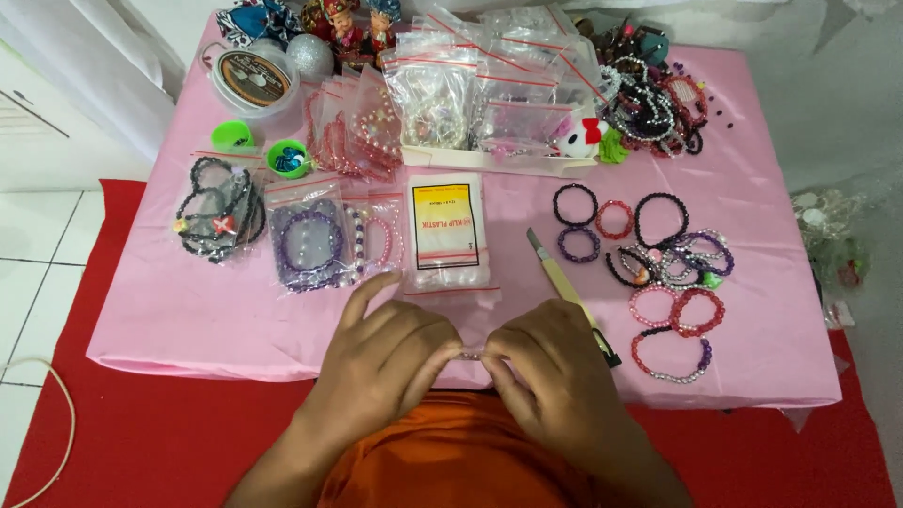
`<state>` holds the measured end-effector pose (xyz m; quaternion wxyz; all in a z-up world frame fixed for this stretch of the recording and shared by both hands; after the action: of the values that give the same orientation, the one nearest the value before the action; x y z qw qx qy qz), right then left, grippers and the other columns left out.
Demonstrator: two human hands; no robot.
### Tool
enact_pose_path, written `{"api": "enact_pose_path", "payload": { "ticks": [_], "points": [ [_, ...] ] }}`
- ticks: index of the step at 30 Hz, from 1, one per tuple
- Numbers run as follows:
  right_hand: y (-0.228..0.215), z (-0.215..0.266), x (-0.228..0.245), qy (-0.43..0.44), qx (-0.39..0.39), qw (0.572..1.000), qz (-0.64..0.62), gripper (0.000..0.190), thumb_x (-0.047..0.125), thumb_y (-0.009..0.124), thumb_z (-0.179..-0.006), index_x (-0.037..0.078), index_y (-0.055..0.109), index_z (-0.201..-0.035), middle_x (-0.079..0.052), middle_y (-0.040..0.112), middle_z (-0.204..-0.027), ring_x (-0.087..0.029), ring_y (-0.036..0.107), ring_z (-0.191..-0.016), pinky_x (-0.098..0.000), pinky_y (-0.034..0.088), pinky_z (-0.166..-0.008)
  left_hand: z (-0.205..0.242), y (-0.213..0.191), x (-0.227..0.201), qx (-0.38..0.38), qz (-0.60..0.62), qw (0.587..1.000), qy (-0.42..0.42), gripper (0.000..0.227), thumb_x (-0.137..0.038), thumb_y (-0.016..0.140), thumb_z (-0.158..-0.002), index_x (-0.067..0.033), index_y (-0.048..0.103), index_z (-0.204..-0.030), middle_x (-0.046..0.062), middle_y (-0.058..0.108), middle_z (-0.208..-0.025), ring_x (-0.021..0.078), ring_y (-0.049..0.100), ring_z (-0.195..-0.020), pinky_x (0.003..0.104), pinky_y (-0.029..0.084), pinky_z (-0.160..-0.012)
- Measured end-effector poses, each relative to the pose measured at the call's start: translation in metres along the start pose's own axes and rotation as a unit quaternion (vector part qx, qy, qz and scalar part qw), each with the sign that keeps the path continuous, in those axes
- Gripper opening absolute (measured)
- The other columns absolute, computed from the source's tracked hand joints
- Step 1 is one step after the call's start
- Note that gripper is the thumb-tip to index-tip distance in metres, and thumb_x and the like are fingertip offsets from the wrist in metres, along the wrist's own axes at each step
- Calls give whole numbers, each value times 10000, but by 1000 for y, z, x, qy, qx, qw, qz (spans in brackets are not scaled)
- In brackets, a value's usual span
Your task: Inspecting handmade beaded bracelets, checking knots, and placing them into individual small plastic bags for packaging.
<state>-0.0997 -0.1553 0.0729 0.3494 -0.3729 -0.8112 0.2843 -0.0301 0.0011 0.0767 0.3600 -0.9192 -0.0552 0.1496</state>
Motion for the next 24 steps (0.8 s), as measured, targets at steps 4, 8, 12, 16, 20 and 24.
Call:
{"api": "enact_pose_path", "payload": {
  "ticks": [4,8,12,16,20,24],
  "points": [
    [-1,3,-4,19,15,1000,9,107,85,632,-964,85,581,-870,-37,599,-814,-232,524,-731,-388,408,-731,2,-3,8,3,-23,1000,-12,78,-171,670,-1011,-112,651,-964,37,695,-899,200,647,-812,507,404,-1089],
    [-3,9,-6,35,30,999,12,113,85,599,-969,99,580,-859,-26,599,-813,-227,533,-752,-383,410,-760,2,-12,12,-23,-19,999,-26,119,-131,632,-1014,-69,622,-913,56,696,-898,208,624,-778,518,435,-1078],
    [-4,18,-6,46,28,999,-6,64,75,564,-986,71,601,-934,-67,603,-891,-240,548,-816,-394,438,-808,7,-12,13,-27,-18,999,-37,85,-115,626,-1019,-69,610,-949,56,698,-923,209,614,-791,536,428,-1108],
    [-4,20,-8,66,31,997,-19,76,70,570,-988,58,612,-926,-75,606,-876,-241,551,-806,-381,443,-778,6,-12,12,-31,-14,998,-43,104,-120,589,-1037,-84,605,-941,37,694,-926,198,607,-779,525,417,-1111],
    [-7,21,-9,49,29,998,-16,156,58,537,-998,42,571,-846,-89,573,-817,-260,522,-764,-386,423,-739,5,-10,11,-34,-5,998,-48,115,-115,592,-1034,-59,585,-934,55,694,-936,221,593,-777,531,412,-1112],
    [-12,24,-13,45,35,997,-43,163,46,560,-982,48,564,-819,-77,568,-800,-241,525,-767,-359,414,-736,10,2,14,-12,56,994,-93,74,-139,559,-1043,-87,577,-994,47,667,-937,233,631,-855,530,416,-1128]
  ]
}}
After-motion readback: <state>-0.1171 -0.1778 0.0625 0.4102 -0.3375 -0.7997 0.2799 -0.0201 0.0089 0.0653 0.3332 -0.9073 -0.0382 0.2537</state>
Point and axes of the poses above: each hand's wrist, its own z-axis away from the middle knuckle, its own y-axis out of the palm, x = y × z, the point moved 5 cm from there along -z, towards the middle knuckle
